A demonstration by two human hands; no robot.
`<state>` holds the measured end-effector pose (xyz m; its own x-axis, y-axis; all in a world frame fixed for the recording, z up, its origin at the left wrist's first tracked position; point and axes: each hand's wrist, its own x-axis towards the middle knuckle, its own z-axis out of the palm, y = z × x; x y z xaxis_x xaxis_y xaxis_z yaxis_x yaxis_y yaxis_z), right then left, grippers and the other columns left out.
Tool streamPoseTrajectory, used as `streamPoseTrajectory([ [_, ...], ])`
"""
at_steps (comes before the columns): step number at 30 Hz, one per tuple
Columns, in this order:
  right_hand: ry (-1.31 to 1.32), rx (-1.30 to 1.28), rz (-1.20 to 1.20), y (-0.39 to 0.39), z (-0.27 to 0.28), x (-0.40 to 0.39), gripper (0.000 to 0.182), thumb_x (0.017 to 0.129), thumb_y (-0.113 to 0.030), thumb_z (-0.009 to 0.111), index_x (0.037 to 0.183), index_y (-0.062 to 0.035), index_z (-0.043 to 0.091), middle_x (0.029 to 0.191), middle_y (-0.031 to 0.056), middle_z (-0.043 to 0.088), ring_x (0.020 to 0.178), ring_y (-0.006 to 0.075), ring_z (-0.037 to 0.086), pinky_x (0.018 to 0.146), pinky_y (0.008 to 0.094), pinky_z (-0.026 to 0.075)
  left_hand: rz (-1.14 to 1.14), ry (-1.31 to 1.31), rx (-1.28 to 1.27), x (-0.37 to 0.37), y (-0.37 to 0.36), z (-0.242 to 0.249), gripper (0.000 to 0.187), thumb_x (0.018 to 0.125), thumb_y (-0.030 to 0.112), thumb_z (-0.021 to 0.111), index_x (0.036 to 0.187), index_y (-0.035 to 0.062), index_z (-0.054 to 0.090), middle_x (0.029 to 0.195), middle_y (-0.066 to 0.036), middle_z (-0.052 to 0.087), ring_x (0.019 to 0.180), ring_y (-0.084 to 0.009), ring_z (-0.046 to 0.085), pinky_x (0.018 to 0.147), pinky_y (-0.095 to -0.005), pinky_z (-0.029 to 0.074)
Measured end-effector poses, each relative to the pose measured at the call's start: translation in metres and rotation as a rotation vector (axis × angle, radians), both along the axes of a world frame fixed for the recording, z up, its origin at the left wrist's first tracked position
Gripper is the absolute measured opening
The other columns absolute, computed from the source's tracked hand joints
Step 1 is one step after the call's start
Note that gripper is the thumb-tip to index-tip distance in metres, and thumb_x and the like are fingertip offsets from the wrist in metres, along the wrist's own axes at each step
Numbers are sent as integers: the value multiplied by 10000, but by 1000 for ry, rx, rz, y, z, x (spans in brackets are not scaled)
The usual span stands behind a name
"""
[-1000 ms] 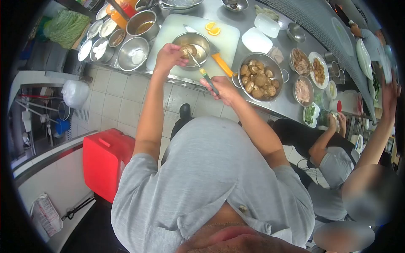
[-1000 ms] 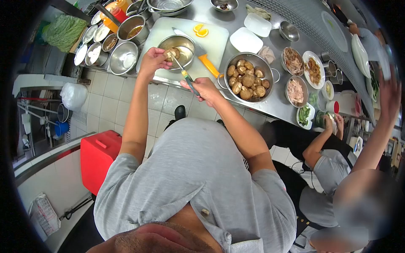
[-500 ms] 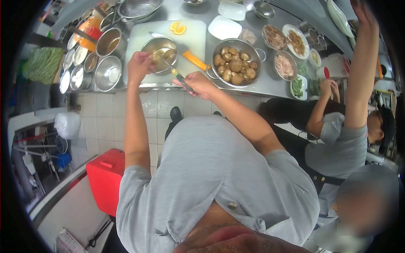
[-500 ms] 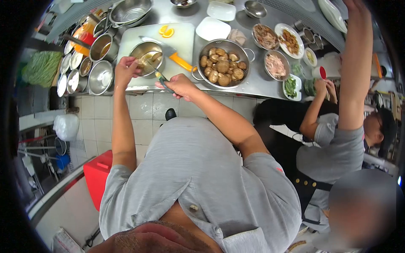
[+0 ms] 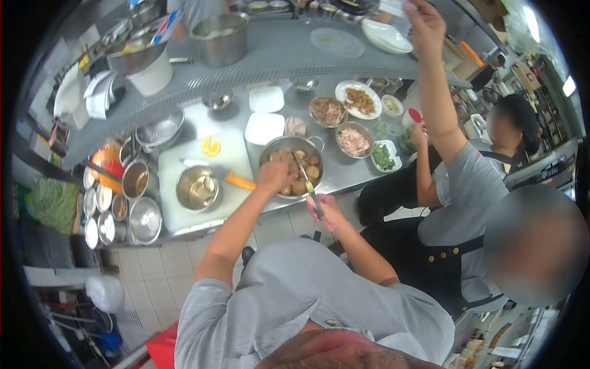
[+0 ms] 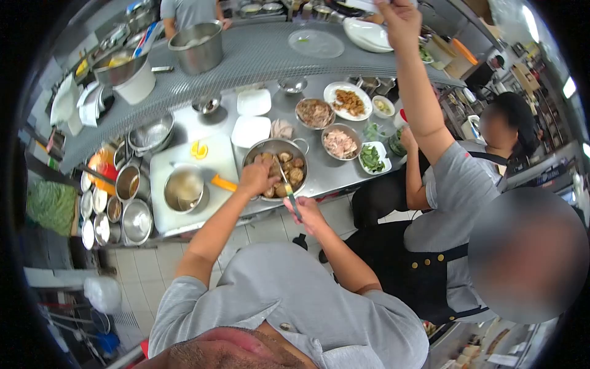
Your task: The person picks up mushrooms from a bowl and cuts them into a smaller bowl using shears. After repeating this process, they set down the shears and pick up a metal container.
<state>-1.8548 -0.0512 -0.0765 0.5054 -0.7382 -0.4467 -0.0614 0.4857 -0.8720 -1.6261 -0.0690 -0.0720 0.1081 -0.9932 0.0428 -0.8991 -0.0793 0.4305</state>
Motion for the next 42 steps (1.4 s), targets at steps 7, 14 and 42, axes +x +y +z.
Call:
streamPoseTrajectory([
  [7,4,-32,-114,4,-10,-40,477,826,-427,856,692,-128,510,605,-37,470,494,75,428,431,254,322,-80,-28,78,-14,-27,-11,522,808,292,789,1196,-1,599,1192,-205,639,1029,-355,686,847,-460,574],
  [14,204,-136,-84,0,-4,-46,481,759,-457,894,688,-104,576,605,-41,499,523,78,456,455,268,340,141,1394,227,36,-9,-16,469,901,205,672,1319,12,581,1162,-128,673,921,-229,719,755,-337,576],
  [42,784,-580,297,-6,34,-33,672,583,-596,916,721,-17,604,630,86,600,587,233,591,585,382,483,149,1702,220,21,11,-40,448,1075,250,497,1453,13,461,1196,-144,671,954,-265,710,787,-352,586],
])
